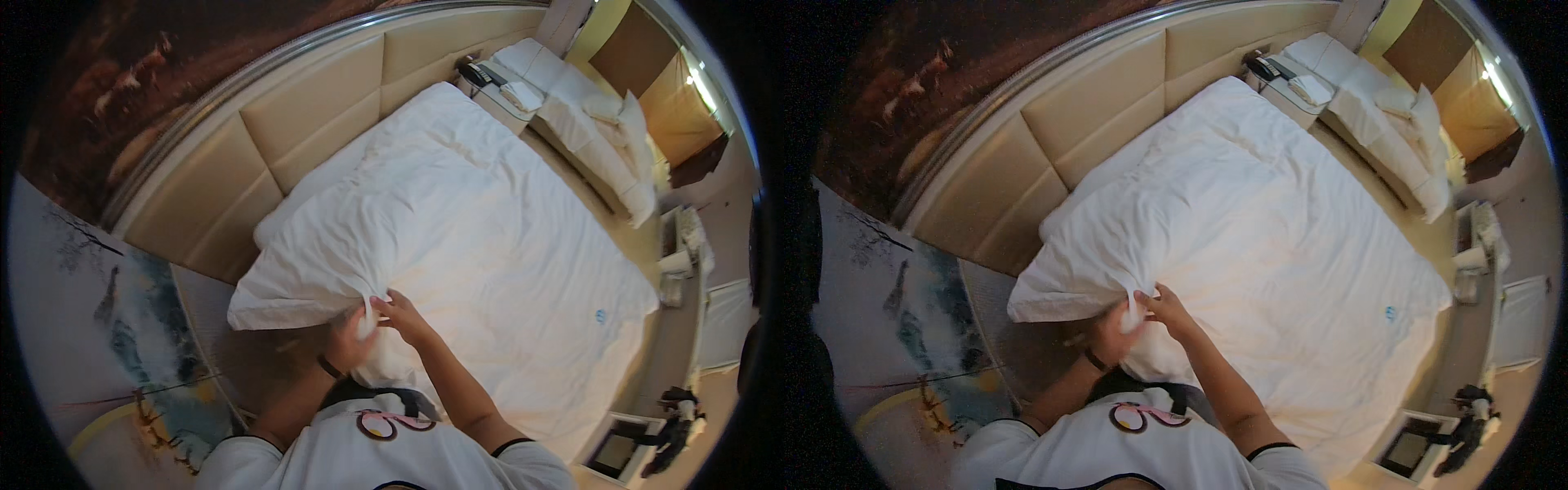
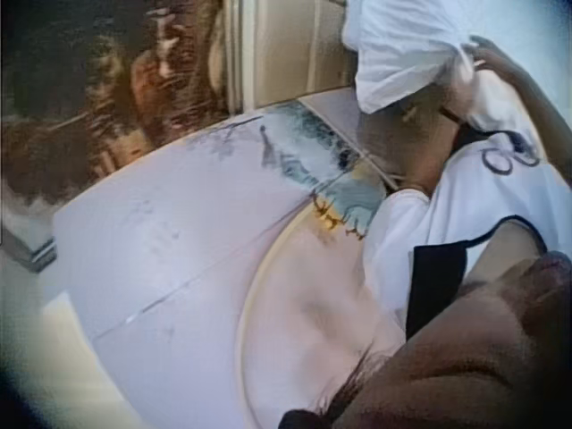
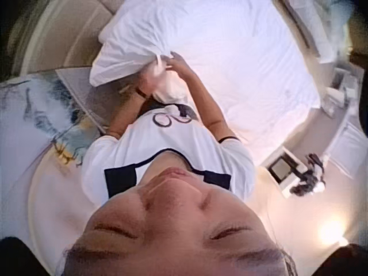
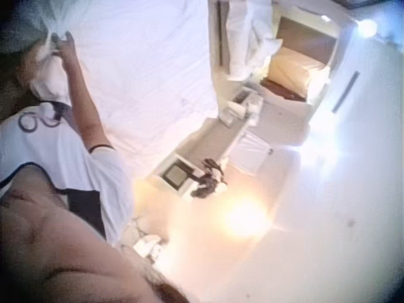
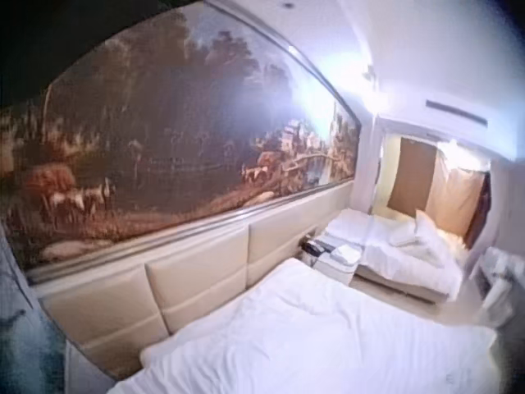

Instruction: The person spreads a white duvet over a mattress, repeatedly lifting, shaking, and smoothing the fabric to cover the bed. They adjust the duvet at the corners and sides, then fold the excess fabric over the top edge of the mattress.

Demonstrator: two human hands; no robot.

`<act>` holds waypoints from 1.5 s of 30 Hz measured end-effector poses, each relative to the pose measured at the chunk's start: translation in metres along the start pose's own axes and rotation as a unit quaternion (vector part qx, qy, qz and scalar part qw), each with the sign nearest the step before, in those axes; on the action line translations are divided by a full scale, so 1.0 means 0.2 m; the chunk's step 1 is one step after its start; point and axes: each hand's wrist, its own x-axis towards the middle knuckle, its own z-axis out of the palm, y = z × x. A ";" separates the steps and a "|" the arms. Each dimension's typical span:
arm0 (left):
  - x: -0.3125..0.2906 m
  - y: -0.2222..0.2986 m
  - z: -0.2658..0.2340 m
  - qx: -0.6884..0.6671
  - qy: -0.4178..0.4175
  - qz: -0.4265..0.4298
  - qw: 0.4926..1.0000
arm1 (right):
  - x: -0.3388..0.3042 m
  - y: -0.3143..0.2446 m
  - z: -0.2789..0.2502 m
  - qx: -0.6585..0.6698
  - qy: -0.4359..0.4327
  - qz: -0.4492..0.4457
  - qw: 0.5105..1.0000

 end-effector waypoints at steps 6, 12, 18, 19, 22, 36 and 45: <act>-0.31 -0.23 0.08 -0.220 -0.106 -0.251 0.936 | 0.44 0.65 -0.12 0.084 -0.002 0.125 0.989; -0.15 -0.64 0.10 -0.660 0.215 -0.502 0.515 | 0.44 0.63 -0.20 0.049 0.005 0.131 0.990; -0.02 -1.51 0.06 -0.477 0.308 -0.577 0.587 | 0.42 0.59 -0.10 -0.133 -0.060 0.167 0.975; -0.01 -1.63 -0.09 -0.546 0.303 -0.510 0.591 | 0.44 0.59 -0.02 -0.153 -0.055 0.155 0.974; 0.50 -1.23 -0.40 -0.524 0.361 -0.406 0.656 | 0.61 0.59 -0.03 -0.206 -0.077 0.210 0.953; -0.27 -2.23 -0.87 -0.192 0.127 -0.619 0.751 | 2.94 0.00 0.49 -0.778 0.140 -0.074 0.609; -0.02 -2.35 -1.07 -0.044 0.138 -0.667 0.731 | 3.13 0.04 0.29 -0.535 0.230 -0.262 0.769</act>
